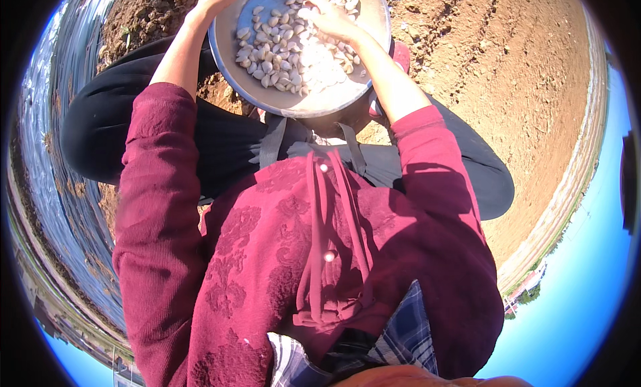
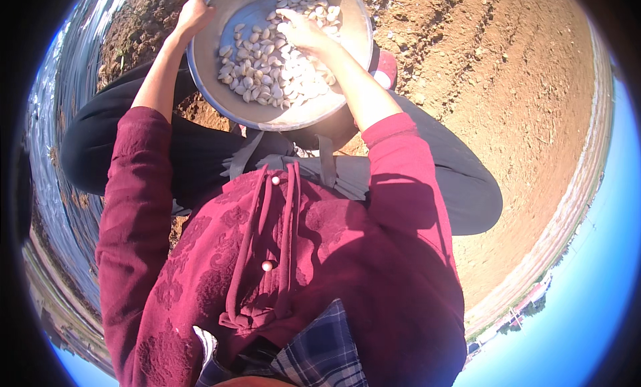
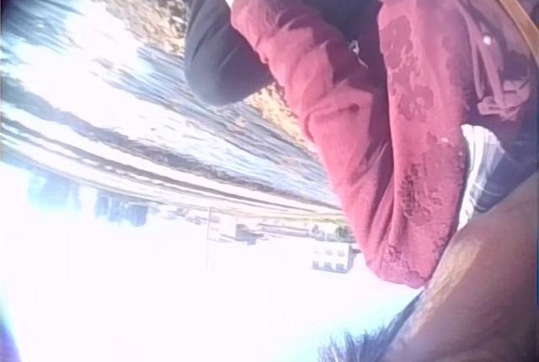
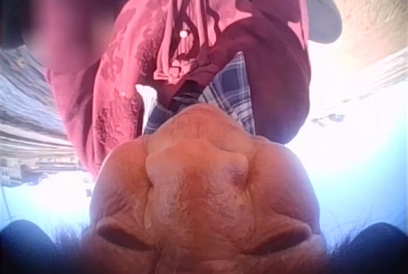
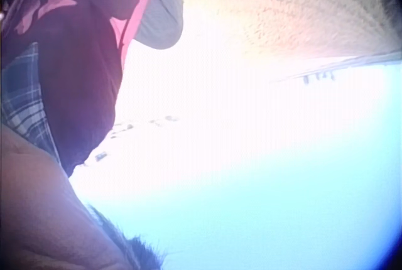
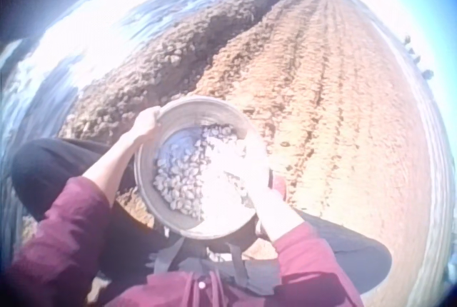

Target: The person squats in a prepared furrow and plants white seeds one by one from a metal bowl into the soil. They place each seed into the ground and occasionally cover it with soil using their hands.

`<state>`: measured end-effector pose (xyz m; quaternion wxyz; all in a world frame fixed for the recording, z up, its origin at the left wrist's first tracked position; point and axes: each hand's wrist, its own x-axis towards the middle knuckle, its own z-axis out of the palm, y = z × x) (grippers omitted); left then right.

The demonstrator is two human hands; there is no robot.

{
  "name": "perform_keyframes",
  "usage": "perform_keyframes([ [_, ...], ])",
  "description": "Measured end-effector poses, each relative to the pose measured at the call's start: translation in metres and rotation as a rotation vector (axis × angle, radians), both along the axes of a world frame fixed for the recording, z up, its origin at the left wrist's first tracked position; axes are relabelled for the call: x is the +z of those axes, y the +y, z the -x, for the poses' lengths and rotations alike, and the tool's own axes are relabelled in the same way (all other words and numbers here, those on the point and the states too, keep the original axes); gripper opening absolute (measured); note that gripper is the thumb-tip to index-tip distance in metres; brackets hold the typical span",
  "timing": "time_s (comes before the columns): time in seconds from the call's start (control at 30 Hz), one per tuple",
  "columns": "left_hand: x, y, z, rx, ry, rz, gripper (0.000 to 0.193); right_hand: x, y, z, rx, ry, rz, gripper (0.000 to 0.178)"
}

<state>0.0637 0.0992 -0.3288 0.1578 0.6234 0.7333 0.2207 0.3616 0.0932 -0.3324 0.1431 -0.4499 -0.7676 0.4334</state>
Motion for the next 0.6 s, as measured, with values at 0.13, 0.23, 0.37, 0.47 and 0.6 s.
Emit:
perform_keyframes([
  [0.13, -0.008, 0.001, 0.006, -0.028, 0.028, -0.066, 0.033, 0.009, 0.056, -0.045, -0.015, -0.008, 0.289, 0.057],
  [0.23, -0.003, 0.005, -0.002, -0.04, 0.026, -0.027, 0.033, -0.059, 0.039, -0.083, -0.226, -0.232, -0.137, 0.056],
  [0.37, 0.005, -0.005, 0.001, -0.005, -0.001, 0.001, 0.032, -0.045, -0.032, -0.071, -0.181, -0.347, -0.046, 0.05],
  [0.47, 0.009, -0.003, 0.0, -0.012, -0.048, -0.003, 0.032, -0.038, -0.057, -0.048, -0.189, -0.316, -0.03, 0.046],
  [0.6, 0.009, -0.005, 0.003, -0.057, -0.045, -0.031, 0.032, -0.025, -0.073, -0.003, -0.153, -0.214, 0.017, 0.04],
])
